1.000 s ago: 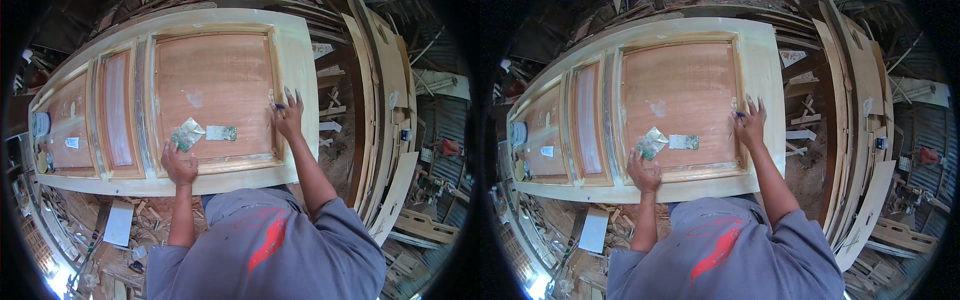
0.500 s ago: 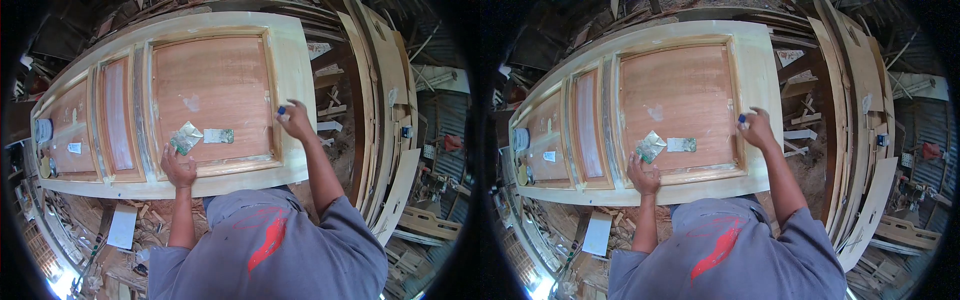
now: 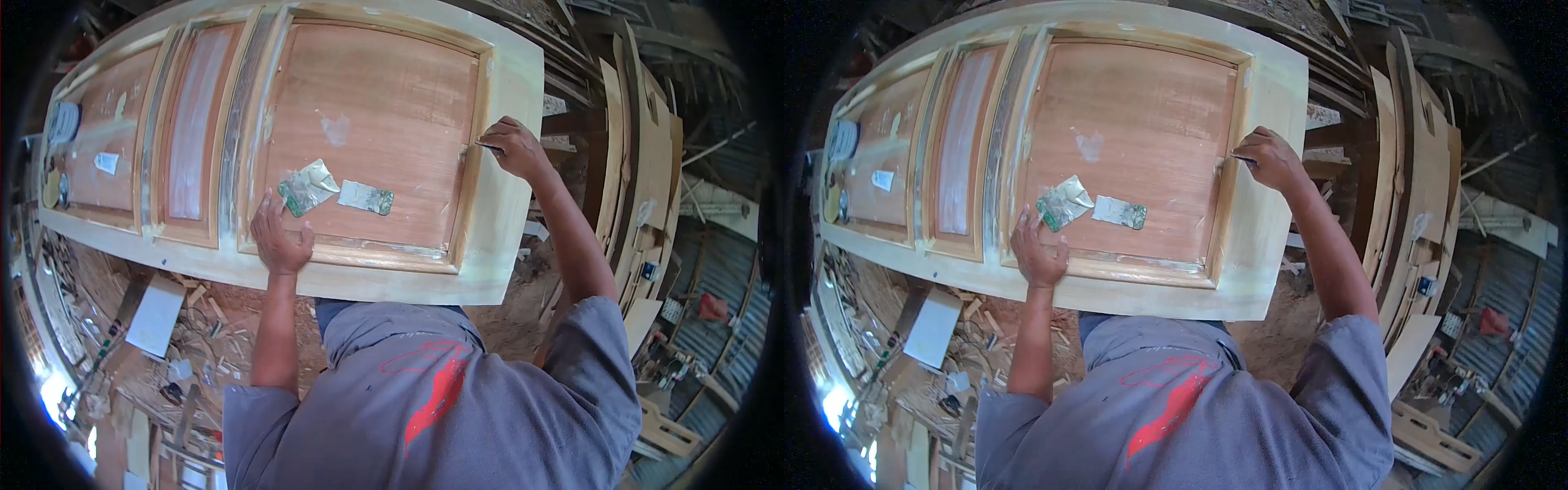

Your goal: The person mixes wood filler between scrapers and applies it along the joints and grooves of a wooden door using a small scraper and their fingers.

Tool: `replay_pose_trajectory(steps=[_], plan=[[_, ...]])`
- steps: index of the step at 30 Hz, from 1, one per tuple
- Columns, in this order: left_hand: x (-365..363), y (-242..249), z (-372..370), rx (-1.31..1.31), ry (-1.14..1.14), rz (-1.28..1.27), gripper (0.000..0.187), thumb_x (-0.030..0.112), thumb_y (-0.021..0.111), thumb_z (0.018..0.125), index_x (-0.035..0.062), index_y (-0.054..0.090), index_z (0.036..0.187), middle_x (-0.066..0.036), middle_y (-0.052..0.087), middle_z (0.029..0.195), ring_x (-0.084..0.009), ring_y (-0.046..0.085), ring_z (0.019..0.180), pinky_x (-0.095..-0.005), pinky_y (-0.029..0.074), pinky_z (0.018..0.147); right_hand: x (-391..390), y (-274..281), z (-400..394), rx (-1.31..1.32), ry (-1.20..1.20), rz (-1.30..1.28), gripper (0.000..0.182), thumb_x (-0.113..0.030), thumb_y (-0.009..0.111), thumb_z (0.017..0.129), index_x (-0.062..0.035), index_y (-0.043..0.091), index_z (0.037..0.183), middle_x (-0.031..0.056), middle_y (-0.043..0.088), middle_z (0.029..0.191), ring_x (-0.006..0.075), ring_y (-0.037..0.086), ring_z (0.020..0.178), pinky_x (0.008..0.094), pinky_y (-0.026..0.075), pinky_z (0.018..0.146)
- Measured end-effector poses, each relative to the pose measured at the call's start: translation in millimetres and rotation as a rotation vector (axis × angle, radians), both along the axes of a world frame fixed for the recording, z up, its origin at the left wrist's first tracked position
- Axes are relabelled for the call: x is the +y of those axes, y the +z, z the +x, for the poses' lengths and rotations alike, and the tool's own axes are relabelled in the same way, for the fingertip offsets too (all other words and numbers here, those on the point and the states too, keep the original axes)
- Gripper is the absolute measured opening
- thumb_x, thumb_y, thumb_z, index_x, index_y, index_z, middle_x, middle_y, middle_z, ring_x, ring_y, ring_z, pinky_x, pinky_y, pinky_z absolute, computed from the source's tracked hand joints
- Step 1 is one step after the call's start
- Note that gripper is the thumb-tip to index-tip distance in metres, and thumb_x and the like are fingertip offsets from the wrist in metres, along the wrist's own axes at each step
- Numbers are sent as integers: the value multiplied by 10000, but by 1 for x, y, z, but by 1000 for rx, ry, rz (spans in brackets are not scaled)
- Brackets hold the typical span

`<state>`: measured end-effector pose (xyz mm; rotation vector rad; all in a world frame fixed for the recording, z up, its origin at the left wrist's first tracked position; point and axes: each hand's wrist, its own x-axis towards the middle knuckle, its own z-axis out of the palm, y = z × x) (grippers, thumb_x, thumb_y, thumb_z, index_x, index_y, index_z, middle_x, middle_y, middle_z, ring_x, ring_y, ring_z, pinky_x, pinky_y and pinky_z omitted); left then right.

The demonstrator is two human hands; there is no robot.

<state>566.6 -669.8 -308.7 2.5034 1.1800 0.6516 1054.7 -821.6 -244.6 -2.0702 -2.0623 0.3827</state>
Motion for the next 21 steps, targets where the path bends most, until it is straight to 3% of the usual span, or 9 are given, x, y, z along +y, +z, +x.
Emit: replay_pose_trajectory(steps=[3,9,16,21], plan=[[0,-3,-2,4,8,9,636,277,727,720,61,549,1291,-208,505,1462,-392,480,1339,-517,357,1100,6,6,2,-254,131,-120,302,-16,723,746,-125,793,1019,15,706,998,215,597,1037,379,473,945],[0,0,-6,19,35,-47,638,262,721,744,58,533,1318,-195,475,1499,-395,452,1360,-516,344,1115,29,27,4,-318,258,-325,311,-40,674,722,-204,809,949,-7,658,926,202,567,1017,369,431,950],[1,6,-6,-33,53,-46,631,251,714,715,58,546,1291,-189,486,1481,-391,459,1343,-513,347,1117,38,11,2,-355,302,-319,291,-44,611,823,-231,812,916,40,609,888,218,562,1032,375,431,925],[0,4,-6,-24,67,-25,652,276,714,689,69,549,1285,-187,490,1481,-383,477,1330,-510,365,1098,44,26,-9,-387,243,-352,311,-29,623,791,-228,818,930,20,616,925,203,553,1042,368,412,960]])
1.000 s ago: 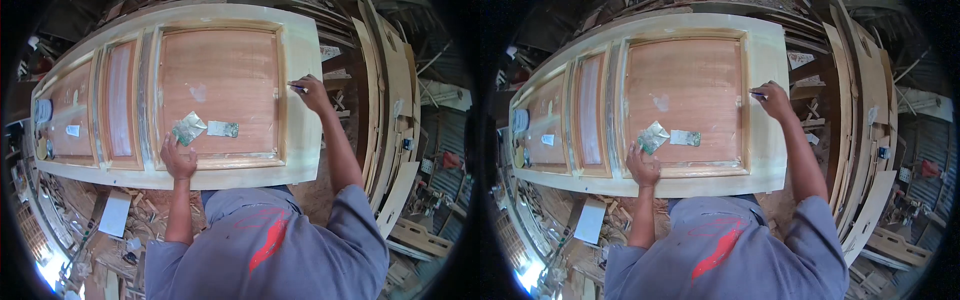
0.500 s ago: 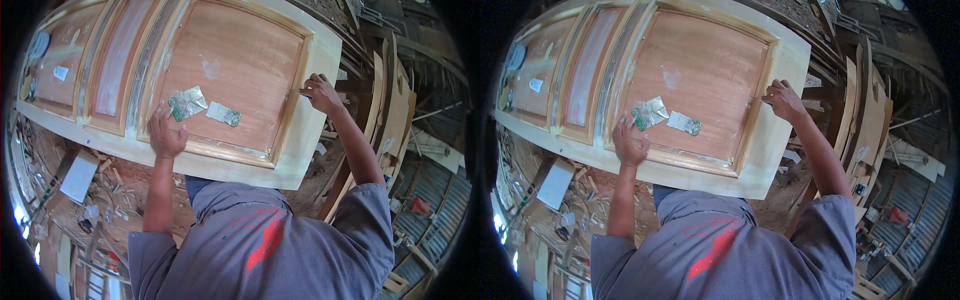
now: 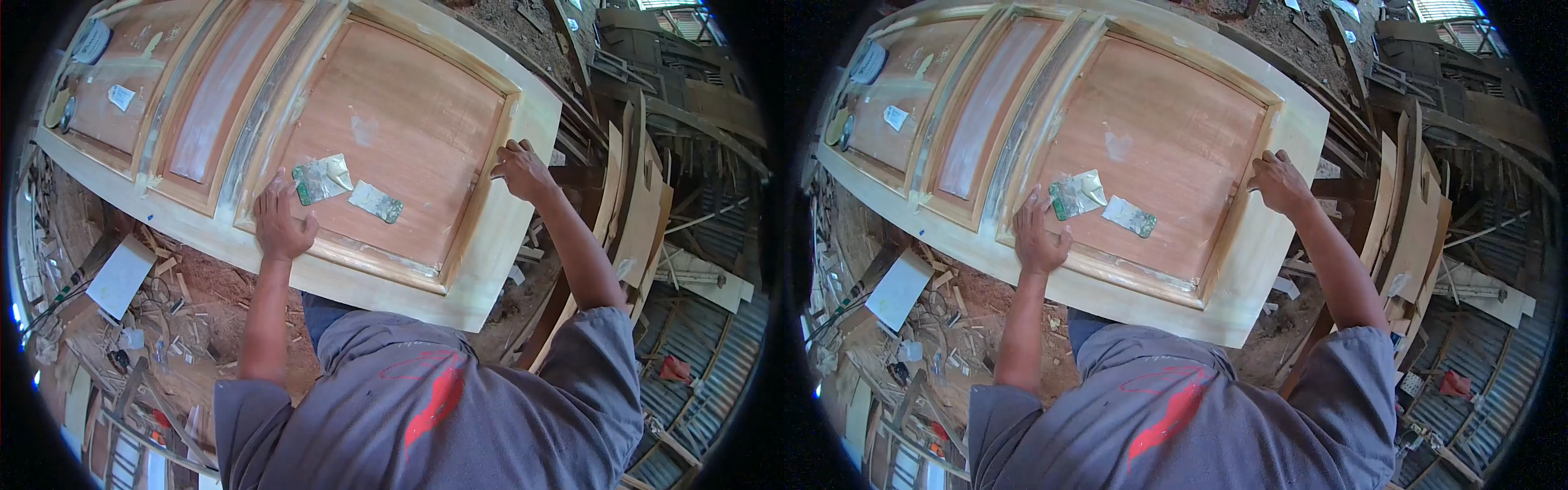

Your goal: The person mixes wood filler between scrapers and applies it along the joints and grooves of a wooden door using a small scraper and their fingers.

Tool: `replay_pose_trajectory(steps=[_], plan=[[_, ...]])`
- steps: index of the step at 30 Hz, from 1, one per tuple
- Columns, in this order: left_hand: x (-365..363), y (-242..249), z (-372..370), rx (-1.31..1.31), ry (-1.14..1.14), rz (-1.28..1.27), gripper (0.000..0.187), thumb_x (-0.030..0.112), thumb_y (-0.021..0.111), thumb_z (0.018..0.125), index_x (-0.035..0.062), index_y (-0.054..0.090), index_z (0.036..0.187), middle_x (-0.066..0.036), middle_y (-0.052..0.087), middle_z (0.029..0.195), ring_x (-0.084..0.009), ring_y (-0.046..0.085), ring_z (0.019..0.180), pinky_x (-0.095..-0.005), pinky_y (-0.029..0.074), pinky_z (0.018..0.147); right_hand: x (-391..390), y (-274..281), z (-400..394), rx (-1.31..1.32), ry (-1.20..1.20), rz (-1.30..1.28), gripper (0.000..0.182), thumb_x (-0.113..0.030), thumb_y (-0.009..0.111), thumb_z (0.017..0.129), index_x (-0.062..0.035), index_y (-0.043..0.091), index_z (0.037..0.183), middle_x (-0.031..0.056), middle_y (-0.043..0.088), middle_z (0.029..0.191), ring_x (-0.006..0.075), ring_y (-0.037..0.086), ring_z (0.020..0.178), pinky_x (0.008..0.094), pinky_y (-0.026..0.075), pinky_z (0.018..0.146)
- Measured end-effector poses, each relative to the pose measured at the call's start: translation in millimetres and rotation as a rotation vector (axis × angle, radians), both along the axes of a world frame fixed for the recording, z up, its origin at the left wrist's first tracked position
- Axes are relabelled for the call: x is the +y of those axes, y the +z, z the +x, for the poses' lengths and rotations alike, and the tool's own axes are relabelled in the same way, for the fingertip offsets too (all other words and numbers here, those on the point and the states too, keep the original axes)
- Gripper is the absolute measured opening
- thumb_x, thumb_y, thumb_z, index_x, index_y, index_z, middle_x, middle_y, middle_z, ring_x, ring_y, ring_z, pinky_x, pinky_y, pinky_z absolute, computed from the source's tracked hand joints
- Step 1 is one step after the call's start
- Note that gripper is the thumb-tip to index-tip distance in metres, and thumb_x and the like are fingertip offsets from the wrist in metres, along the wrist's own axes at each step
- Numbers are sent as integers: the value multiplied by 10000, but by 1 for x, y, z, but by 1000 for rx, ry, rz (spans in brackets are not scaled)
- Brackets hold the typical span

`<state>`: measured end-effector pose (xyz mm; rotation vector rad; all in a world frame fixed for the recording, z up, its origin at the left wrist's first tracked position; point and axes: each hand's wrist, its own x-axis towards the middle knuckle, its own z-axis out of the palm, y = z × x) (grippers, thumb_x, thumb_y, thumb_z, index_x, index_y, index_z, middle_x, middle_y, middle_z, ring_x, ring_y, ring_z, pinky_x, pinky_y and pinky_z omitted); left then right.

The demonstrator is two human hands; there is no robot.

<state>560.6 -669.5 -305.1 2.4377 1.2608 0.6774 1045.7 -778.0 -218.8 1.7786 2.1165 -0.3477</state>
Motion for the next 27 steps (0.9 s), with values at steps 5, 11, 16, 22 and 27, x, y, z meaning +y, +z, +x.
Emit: replay_pose_trajectory(steps=[5,11,16,22,27], plan=[[0,1,0,2,-2,0,651,276,716,687,67,551,1281,-182,492,1481,-379,479,1330,-502,369,1094,-2,-10,2,25,-2,59,320,-12,596,797,-222,820,885,47,623,905,212,563,1045,371,409,922],[1,0,-2,-1,-4,3,650,281,713,684,67,555,1277,-181,499,1475,-371,486,1323,-500,373,1080,6,-4,-4,-75,-13,-53,292,-30,599,805,-215,812,879,61,643,939,228,585,1050,407,413,939],[1,2,-3,-14,-8,-28,644,251,717,691,56,548,1282,-184,484,1489,-378,459,1352,-506,356,1108,30,-25,-11,-130,-40,-108,215,-103,611,844,-190,798,907,51,696,993,241,602,1158,432,424,1003],[2,2,-5,-21,3,-21,641,271,709,697,59,553,1281,-183,491,1481,-373,474,1337,-503,371,1086,41,-41,-22,-405,69,-269,156,-210,635,869,-185,788,890,29,729,999,264,638,1133,484,437,1034],[2,2,-7,-30,-3,-15,634,268,708,702,55,549,1278,-182,487,1484,-370,473,1338,-500,373,1080,35,-30,-19,-170,18,-172,170,-158,621,872,-186,787,898,40,727,987,258,633,1144,487,435,1044]])
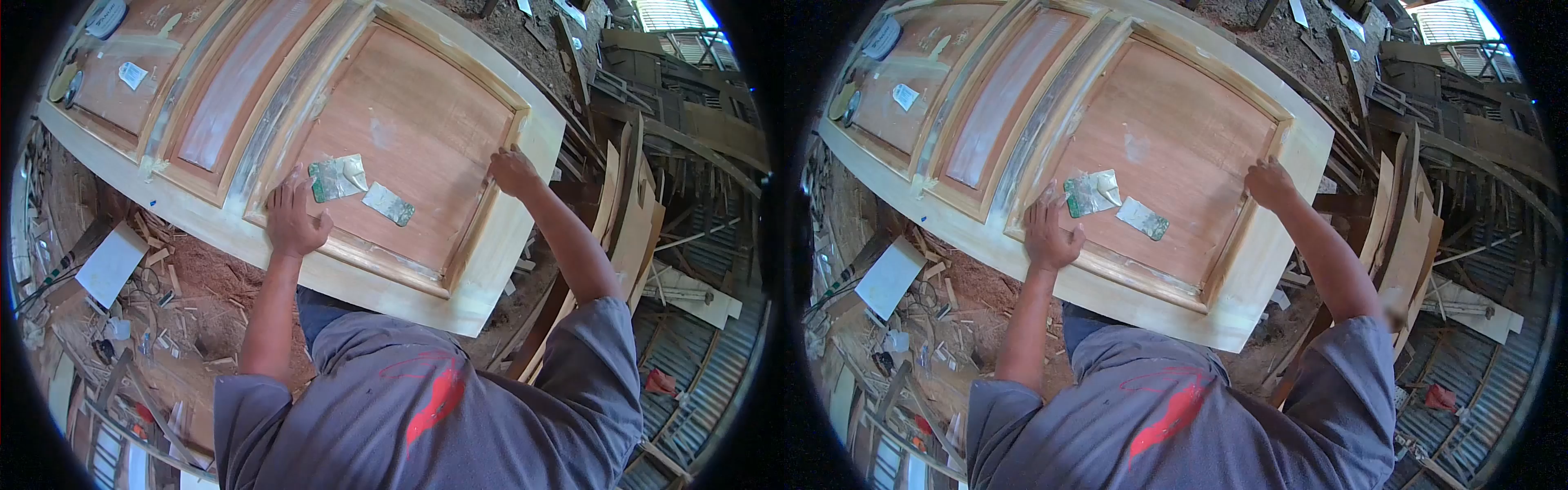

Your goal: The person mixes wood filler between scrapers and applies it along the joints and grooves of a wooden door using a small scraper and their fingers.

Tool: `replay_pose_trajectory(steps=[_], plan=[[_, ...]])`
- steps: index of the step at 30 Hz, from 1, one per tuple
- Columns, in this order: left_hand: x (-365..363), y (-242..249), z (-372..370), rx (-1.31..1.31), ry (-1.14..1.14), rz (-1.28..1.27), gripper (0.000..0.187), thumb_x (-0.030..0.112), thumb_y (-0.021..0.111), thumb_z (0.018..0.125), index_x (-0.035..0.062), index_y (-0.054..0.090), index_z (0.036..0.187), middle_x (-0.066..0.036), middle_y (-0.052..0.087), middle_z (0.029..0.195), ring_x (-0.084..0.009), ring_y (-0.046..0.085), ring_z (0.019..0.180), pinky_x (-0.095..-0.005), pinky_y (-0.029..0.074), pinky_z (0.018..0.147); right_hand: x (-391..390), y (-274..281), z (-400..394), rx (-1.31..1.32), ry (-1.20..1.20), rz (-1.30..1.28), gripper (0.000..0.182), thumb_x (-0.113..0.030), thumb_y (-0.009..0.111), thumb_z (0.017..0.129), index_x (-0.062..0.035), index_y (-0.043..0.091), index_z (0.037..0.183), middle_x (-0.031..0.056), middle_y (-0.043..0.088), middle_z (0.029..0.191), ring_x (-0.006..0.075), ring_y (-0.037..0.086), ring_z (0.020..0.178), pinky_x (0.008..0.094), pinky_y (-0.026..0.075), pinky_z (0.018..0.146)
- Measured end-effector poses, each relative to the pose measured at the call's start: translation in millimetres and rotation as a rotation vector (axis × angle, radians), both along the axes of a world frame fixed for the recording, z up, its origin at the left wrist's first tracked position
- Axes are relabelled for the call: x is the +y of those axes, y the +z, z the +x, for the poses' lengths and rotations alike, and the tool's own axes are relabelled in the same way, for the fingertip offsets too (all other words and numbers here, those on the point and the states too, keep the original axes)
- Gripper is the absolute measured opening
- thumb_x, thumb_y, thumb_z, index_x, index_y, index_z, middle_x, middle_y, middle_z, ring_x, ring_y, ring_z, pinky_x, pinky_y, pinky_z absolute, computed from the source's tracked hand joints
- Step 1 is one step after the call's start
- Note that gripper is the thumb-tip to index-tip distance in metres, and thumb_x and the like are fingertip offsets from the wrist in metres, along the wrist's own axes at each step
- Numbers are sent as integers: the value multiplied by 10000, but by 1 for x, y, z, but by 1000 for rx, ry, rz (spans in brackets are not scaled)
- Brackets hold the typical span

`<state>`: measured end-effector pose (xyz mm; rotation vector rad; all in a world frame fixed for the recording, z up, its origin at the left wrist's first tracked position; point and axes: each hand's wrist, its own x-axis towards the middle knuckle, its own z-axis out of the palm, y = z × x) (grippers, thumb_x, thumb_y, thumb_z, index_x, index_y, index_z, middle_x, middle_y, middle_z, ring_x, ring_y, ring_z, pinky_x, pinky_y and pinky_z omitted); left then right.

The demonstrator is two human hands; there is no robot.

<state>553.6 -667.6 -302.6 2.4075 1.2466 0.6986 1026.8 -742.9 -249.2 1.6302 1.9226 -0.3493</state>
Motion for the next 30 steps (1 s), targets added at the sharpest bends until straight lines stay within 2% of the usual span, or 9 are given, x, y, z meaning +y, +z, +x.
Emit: replay_pose_trajectory(steps=[4,7,13,17,22,25,28,30], plan=[[1,-2,-1,2,-1,-6,640,268,705,702,55,547,1284,-186,486,1484,-367,474,1338,-504,365,1084,-4,2,0,-102,22,-54,206,-120,602,873,-208,785,907,46,706,1005,257,634,1138,467,447,1006],[0,-3,0,-5,-6,-15,639,268,702,701,56,548,1284,-189,485,1485,-367,474,1339,-507,360,1087,-4,10,7,9,49,59,198,-117,601,877,-196,780,905,63,696,1014,254,640,1113,452,451,996],[0,-6,-1,-9,-7,-9,649,282,698,702,55,549,1291,-194,494,1478,-368,478,1339,-504,364,1086,-10,13,4,-67,1,43,215,-92,599,864,-188,785,911,68,683,945,242,631,1100,427,443,981],[1,-4,0,-8,-9,2,656,285,698,700,52,548,1295,-195,499,1474,-367,482,1336,-502,368,1086,-9,12,9,70,-11,125,233,-66,587,854,-182,787,883,68,669,908,246,625,1048,424,446,952],[0,-3,0,-12,-2,38,629,283,688,707,56,555,1278,-196,502,1462,-378,500,1307,-503,399,1044,-47,18,27,127,-57,129,262,-25,583,833,-179,793,867,72,666,908,250,607,971,417,441,935],[2,-3,1,-11,-5,40,632,284,692,703,55,553,1276,-194,502,1463,-375,498,1314,-501,397,1048,-41,28,25,48,-76,66,262,-36,587,831,-184,797,884,73,659,870,244,606,990,406,436,943],[-2,-1,2,-8,-4,17,639,279,697,698,53,551,1278,-196,499,1469,-374,492,1320,-501,386,1063,-21,31,21,85,-77,147,231,-68,600,836,-171,797,900,85,690,876,255,637,1021,413,446,957],[-3,-2,1,7,-2,-2,644,269,700,695,49,550,1281,-200,491,1480,-373,484,1330,-501,372,1084,-6,19,13,35,-73,107,206,-98,609,856,-165,797,909,91,723,945,254,659,1062,424,457,965]])
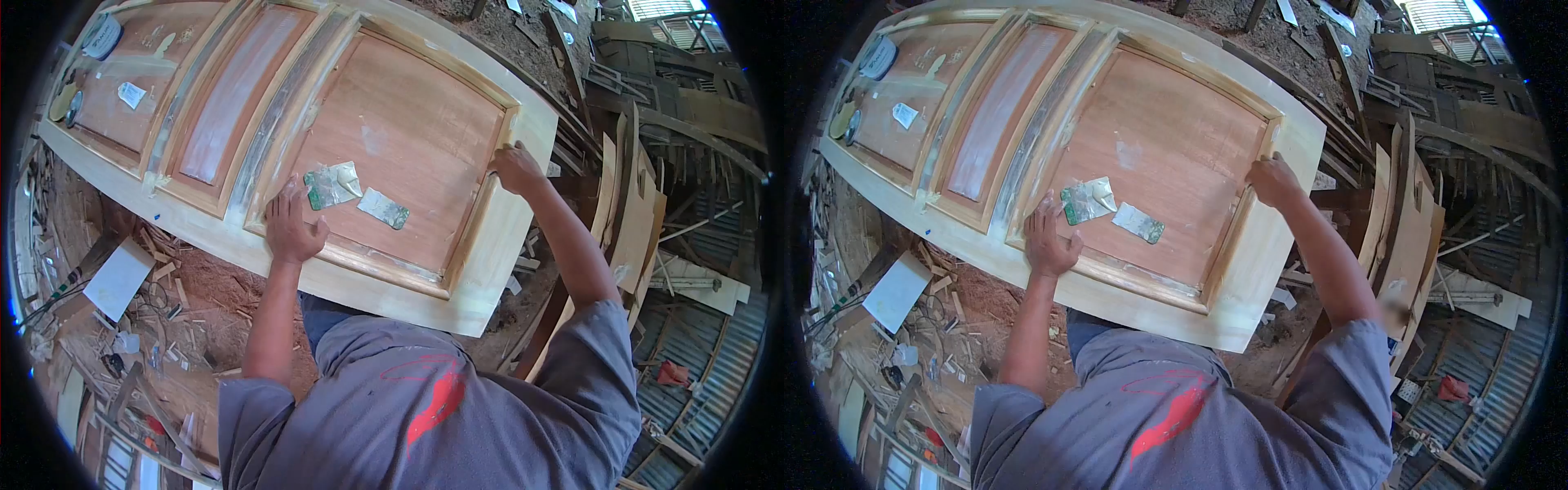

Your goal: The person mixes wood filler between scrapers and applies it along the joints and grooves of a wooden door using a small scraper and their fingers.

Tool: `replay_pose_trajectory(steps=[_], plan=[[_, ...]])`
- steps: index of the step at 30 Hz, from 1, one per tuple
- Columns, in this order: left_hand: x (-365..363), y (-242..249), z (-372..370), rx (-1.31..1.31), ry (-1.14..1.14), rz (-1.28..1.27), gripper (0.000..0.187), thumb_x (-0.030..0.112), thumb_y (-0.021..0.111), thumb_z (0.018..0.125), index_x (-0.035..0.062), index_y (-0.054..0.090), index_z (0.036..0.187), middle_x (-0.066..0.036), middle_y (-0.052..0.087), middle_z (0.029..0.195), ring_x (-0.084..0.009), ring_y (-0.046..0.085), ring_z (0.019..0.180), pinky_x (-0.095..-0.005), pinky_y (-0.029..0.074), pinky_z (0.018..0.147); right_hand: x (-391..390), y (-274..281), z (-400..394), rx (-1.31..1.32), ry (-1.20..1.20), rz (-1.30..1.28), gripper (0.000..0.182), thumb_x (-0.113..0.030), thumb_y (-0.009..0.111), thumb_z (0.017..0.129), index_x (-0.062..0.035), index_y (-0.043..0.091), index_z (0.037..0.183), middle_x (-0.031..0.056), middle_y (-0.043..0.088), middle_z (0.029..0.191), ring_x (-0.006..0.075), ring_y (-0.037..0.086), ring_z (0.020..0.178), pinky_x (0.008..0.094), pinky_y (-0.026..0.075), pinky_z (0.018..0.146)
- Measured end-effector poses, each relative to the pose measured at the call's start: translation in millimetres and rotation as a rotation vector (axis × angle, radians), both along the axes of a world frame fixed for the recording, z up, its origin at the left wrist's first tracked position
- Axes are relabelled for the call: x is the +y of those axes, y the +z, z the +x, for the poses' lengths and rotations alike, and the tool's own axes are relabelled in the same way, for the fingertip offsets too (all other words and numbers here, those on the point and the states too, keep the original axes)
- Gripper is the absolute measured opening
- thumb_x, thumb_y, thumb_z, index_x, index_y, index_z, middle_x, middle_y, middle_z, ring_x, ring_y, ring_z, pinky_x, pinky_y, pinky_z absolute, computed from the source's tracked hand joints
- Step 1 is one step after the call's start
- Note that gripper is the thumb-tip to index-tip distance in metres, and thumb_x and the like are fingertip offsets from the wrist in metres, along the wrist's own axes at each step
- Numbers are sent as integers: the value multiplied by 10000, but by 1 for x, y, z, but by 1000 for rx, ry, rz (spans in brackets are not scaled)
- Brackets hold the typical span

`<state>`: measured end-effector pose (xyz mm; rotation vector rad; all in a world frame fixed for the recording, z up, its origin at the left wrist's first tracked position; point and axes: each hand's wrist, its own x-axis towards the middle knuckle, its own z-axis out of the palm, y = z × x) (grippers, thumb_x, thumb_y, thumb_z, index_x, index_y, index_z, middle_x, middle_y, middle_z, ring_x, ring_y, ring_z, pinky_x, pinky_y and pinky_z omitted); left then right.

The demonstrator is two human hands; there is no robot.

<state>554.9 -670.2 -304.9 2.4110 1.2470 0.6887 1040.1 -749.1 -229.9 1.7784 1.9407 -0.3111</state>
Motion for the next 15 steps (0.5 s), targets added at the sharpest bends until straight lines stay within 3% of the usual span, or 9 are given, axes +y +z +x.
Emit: replay_pose_trajectory(steps=[4,10,13,15], plan=[[0,-1,1,4,-4,23,637,268,702,694,52,553,1275,-200,494,1476,-376,485,1326,-502,377,1074,28,-19,-28,-193,-63,-314,181,-145,619,894,-138,794,942,98,751,1103,255,684,1120,447,470,991],[0,-1,-1,2,8,51,623,275,698,696,59,557,1263,-198,504,1462,-379,496,1305,-508,383,1058,17,-25,-24,-252,163,-248,177,-217,645,896,-116,791,887,117,770,1004,283,724,1019,459,479,991],[-1,-3,1,-7,4,50,627,280,698,698,60,554,1267,-197,500,1467,-381,496,1302,-512,382,1063,10,-34,2,-105,124,4,165,-203,641,879,-136,787,839,124,772,956,281,734,983,454,483,978],[-2,-1,1,12,16,21,635,286,699,702,59,549,1276,-194,496,1471,-382,490,1307,-516,378,1072,1,-31,7,-155,79,-7,172,-177,624,873,-123,779,822,126,771,951,275,734,980,461,481,982]])
